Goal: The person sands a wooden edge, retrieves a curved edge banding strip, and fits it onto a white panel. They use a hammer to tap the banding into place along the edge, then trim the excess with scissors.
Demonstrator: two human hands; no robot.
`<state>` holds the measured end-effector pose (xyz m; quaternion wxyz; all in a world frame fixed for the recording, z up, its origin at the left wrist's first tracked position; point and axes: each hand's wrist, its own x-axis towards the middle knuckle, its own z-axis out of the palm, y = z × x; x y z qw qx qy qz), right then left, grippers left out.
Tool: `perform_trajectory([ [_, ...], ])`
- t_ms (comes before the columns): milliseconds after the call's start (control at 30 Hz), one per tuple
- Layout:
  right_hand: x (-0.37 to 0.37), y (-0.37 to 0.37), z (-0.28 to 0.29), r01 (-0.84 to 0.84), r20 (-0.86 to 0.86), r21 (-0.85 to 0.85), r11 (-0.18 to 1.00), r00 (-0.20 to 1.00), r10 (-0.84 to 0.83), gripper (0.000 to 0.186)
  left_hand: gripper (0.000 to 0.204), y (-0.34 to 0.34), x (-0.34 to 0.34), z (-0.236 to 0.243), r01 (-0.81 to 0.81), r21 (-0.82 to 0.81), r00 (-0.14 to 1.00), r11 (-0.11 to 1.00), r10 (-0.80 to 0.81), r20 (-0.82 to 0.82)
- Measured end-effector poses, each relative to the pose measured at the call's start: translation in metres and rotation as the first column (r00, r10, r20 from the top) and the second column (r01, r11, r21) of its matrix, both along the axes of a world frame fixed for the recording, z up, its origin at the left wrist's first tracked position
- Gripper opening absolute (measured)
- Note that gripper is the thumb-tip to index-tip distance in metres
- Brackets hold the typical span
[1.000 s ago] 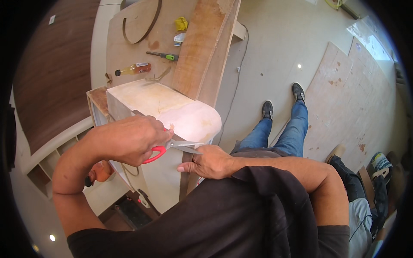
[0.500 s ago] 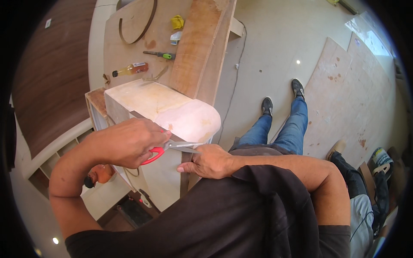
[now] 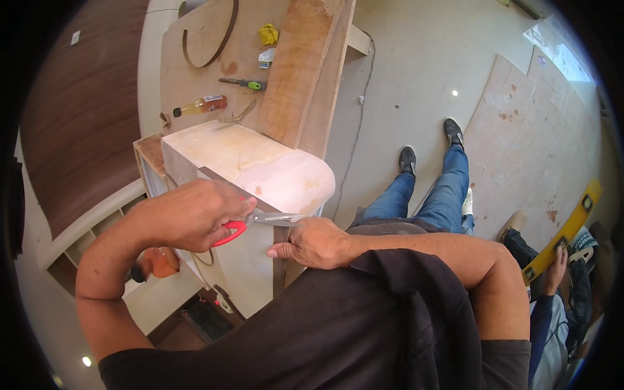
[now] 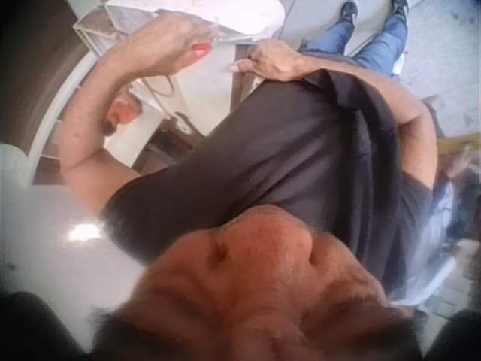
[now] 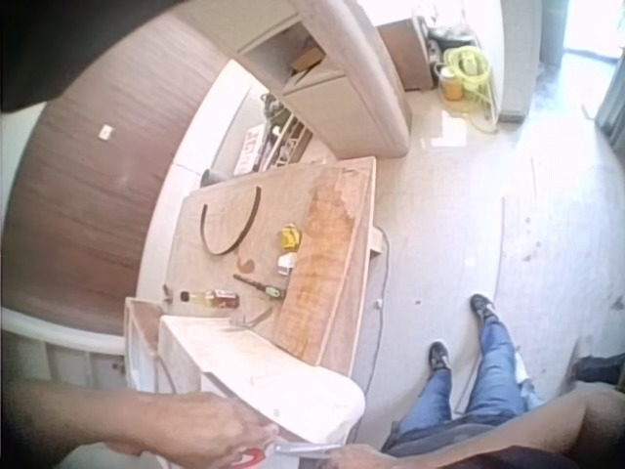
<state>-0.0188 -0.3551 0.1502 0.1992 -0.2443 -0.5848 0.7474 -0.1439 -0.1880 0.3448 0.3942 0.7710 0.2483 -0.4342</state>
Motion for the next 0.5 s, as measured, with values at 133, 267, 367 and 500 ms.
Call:
perform_trajectory([
  [133,-0.0030,-0.0034,-0.0035,-0.002,0.026,0.037,0.999,1.000,0.001,0.078,0.019,0.0020,0.0072,0.0008,0.039,0.004,0.995,0.999,-0.039,-0.094],
  [267,-0.0023,-0.0025,-0.0012,0.001,0.019,0.024,1.000,1.000,-0.001,0.077,0.021,-0.0022,0.0106,-0.0017,0.003,0.007,0.997,1.000,-0.002,-0.072],
  [367,-0.0011,-0.0019,0.0001,0.007,0.004,0.010,1.000,1.000,-0.007,0.076,0.022,-0.0029,0.0107,-0.0024,0.011,0.005,0.998,1.000,-0.010,-0.062],
  [500,-0.0032,-0.0048,-0.0037,0.028,-0.027,-0.006,1.000,0.999,-0.028,0.076,0.023,0.0003,0.0112,-0.0022,0.010,-0.004,0.999,1.000,-0.011,-0.046],
])
